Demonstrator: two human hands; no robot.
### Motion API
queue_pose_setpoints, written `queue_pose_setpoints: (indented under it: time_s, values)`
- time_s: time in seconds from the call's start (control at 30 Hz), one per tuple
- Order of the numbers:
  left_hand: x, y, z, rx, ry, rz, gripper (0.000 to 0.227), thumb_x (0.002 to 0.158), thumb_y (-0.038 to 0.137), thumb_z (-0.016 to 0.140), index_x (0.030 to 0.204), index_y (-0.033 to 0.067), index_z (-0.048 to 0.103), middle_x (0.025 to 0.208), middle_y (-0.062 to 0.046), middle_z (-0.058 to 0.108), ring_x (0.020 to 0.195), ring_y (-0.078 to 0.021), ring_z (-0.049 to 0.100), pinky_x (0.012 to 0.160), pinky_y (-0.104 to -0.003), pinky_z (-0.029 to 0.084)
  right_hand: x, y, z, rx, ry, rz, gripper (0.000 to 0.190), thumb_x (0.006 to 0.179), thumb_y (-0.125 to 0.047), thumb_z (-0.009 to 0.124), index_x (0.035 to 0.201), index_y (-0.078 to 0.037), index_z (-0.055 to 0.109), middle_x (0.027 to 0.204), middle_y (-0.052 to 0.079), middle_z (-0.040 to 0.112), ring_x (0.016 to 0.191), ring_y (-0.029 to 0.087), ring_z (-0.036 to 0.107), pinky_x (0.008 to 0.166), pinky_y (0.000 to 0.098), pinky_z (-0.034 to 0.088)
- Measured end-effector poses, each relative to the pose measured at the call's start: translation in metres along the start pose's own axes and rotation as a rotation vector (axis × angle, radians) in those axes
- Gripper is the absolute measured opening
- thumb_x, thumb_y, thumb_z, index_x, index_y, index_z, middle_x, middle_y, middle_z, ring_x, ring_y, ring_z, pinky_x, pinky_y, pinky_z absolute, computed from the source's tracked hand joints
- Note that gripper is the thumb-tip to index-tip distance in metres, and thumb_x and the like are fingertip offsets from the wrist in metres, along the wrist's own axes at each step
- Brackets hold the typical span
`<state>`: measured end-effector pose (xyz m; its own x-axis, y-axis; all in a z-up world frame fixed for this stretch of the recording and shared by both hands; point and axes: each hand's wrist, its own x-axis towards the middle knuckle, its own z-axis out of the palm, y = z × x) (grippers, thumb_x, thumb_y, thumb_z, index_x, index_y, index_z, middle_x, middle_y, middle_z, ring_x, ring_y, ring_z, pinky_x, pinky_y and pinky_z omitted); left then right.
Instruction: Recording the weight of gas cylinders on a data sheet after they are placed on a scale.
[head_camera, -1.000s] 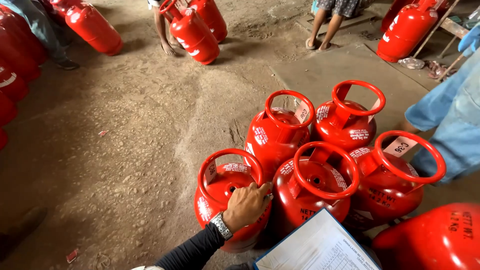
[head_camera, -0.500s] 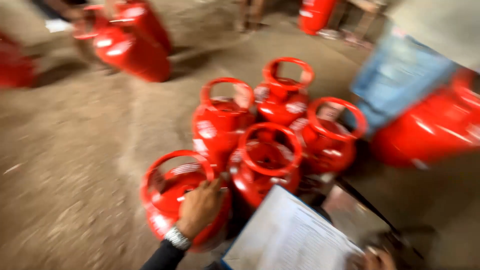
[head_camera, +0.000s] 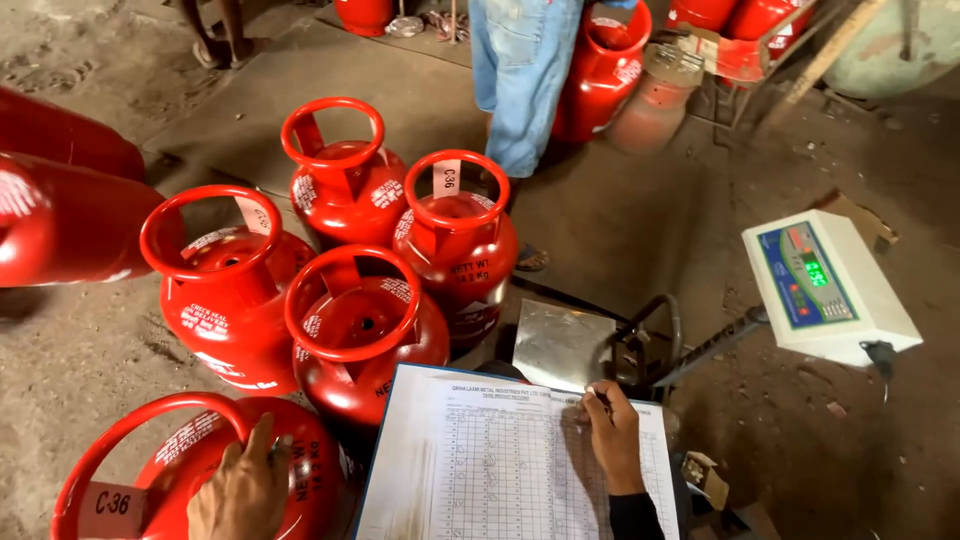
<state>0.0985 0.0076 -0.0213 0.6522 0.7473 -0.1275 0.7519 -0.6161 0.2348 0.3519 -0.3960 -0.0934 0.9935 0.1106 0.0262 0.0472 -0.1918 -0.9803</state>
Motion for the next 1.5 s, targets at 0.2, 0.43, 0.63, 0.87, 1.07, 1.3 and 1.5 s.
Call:
queue_pose_setpoints:
  time_s: [0.2, 0.43, 0.63, 0.87, 1.07, 1.3, 1.5]
  values:
    - [-0.004, 0.002, -0.001, 0.028, 0.002, -0.026, 0.062, 0.095, 0.055, 0.048, 0.153, 0.0324, 0.046, 0.124, -0.019, 0.066, 0.099, -0.0441, 0.072, 0.082, -0.057, 0.058, 0.0, 0.005, -0.003, -0.007, -0.038, -0.005, 0.017, 0.097, -0.016, 0.061, 0.1, 0.0, 0.068, 0.078, 0.006, 0.067, 0.071, 0.013, 0.061, 0.067, 0.029, 0.052]
    - [-0.028, 0.017, -0.033, -0.122, 0.174, 0.085, 0.058, 0.093, 0.04, 0.055, 0.147, 0.0211, 0.048, 0.104, -0.016, 0.069, 0.09, -0.0397, 0.069, 0.07, -0.054, 0.056, -0.023, -0.045, 0.01, -0.467, 0.031, -0.233, 0.016, 0.09, -0.012, 0.064, 0.101, 0.0, 0.067, 0.084, 0.011, 0.067, 0.07, 0.017, 0.065, 0.063, 0.032, 0.053]
    - [-0.035, 0.015, -0.049, -0.177, 0.264, 0.083, 0.057, 0.094, 0.037, 0.059, 0.145, 0.0142, 0.048, 0.11, -0.019, 0.062, 0.096, -0.0389, 0.063, 0.071, -0.052, 0.055, 0.06, 0.147, -0.014, 0.187, 0.023, -0.063, 0.011, 0.104, -0.002, 0.062, 0.101, 0.009, 0.061, 0.079, 0.019, 0.065, 0.068, 0.017, 0.06, 0.065, 0.0332, 0.052]
    - [-0.035, 0.015, -0.048, -0.15, 0.25, 0.148, 0.055, 0.096, 0.038, 0.058, 0.143, 0.01, 0.05, 0.118, -0.021, 0.056, 0.101, -0.0375, 0.061, 0.08, -0.05, 0.054, 0.08, 0.173, -0.022, 0.01, 0.062, -0.008, 0.014, 0.106, -0.005, 0.06, 0.104, 0.009, 0.058, 0.079, 0.021, 0.067, 0.069, 0.02, 0.062, 0.06, 0.0355, 0.052]
    - [-0.035, 0.016, -0.047, -0.173, 0.249, 0.135, 0.053, 0.094, 0.038, 0.059, 0.14, 0.0108, 0.054, 0.12, -0.02, 0.057, 0.101, -0.0368, 0.062, 0.079, -0.051, 0.055, 0.045, 0.106, -0.011, 0.019, 0.057, -0.08, 0.014, 0.105, -0.003, 0.062, 0.108, 0.011, 0.063, 0.085, 0.019, 0.068, 0.072, 0.019, 0.064, 0.068, 0.0314, 0.053]
    - [-0.033, 0.016, -0.045, -0.174, 0.267, 0.211, 0.057, 0.093, 0.04, 0.06, 0.141, 0.0102, 0.053, 0.12, -0.02, 0.058, 0.101, -0.0361, 0.06, 0.074, -0.049, 0.055, 0.021, 0.064, -0.009, -0.082, 0.066, -0.073, 0.017, 0.101, -0.008, 0.064, 0.11, 0.006, 0.065, 0.086, 0.013, 0.069, 0.075, 0.015, 0.064, 0.066, 0.0296, 0.051]
    - [-0.024, 0.014, -0.03, -0.007, 0.304, 0.144, 0.056, 0.092, 0.042, 0.062, 0.141, 0.017, 0.059, 0.121, -0.017, 0.058, 0.111, -0.036, 0.057, 0.086, -0.051, 0.051, 0.009, 0.031, -0.003, 0.0, 0.063, -0.057, 0.014, 0.098, -0.01, 0.063, 0.105, 0.002, 0.066, 0.081, 0.007, 0.067, 0.071, 0.013, 0.062, 0.066, 0.0281, 0.052]
